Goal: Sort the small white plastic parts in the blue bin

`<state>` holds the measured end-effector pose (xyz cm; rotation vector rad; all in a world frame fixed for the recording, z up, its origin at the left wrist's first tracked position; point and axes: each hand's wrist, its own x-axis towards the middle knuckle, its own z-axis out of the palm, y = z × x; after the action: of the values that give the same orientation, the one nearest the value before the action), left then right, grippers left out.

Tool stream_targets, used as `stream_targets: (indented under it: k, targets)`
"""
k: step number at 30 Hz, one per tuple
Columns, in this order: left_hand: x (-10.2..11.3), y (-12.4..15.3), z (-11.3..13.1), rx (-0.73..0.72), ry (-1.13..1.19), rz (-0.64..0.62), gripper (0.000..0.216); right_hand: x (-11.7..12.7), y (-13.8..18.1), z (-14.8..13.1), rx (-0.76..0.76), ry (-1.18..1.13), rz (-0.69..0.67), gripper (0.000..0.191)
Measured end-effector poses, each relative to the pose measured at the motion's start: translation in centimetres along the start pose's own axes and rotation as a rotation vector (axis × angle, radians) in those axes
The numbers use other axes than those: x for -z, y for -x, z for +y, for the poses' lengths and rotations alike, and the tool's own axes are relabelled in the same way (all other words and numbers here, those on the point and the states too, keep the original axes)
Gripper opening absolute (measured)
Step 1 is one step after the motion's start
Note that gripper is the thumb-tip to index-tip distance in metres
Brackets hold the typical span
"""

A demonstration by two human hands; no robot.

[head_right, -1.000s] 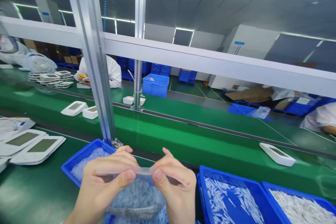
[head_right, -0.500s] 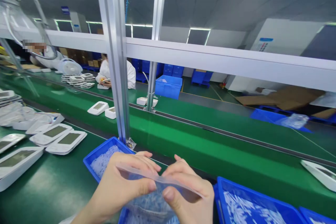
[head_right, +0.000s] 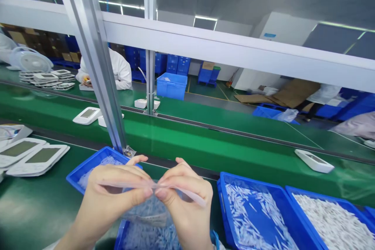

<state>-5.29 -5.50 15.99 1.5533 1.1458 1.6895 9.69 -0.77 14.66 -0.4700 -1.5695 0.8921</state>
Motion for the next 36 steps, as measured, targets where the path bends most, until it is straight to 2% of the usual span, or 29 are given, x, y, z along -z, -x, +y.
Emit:
stream_targets:
  k: [6, 12, 16, 20, 23, 27, 32, 36]
  targets:
    - [-0.2, 0.1, -0.3, -0.024, -0.001, 0.003, 0.011, -0.3, 0.4, -0.2, -0.002, 0.022, 0.053, 0.006]
    - [0.0, -0.1, -0.6, 0.015, 0.031, 0.024, 0.012, -0.1, 0.2, 0.0, -0.059, -0.017, -0.021, 0.006]
    - [0.3, -0.4, -0.8, 0.042, 0.045, 0.023, 0.007, -0.2, 0.2, 0.2, -0.063, -0.004, -0.011, 0.006]
    - [0.4, -0.5, -0.8, -0.019, -0.006, 0.03, 0.005, -0.3, 0.2, 0.2, -0.087, 0.006, 0.033, 0.013]
    - [0.3, -0.5, -0.9, -0.063, -0.001, 0.102, 0.002, 0.0, 0.1, 0.2, -0.083, 0.028, 0.046, 0.014]
    - [0.1, -0.2, -1.1, -0.123, 0.011, 0.171, 0.013, 0.6, 0.1, 0.0, -0.067, 0.043, -0.005, 0.011]
    - [-0.2, 0.2, -1.1, -0.155, -0.014, 0.143, 0.016, 1.5, -0.1, -0.3, -0.074, 0.061, -0.061, 0.01]
    - [-0.5, 0.1, -0.9, -0.092, -0.006, 0.045, 0.003, 3.1, -0.4, -0.6, -0.051, 0.086, -0.049, 0.009]
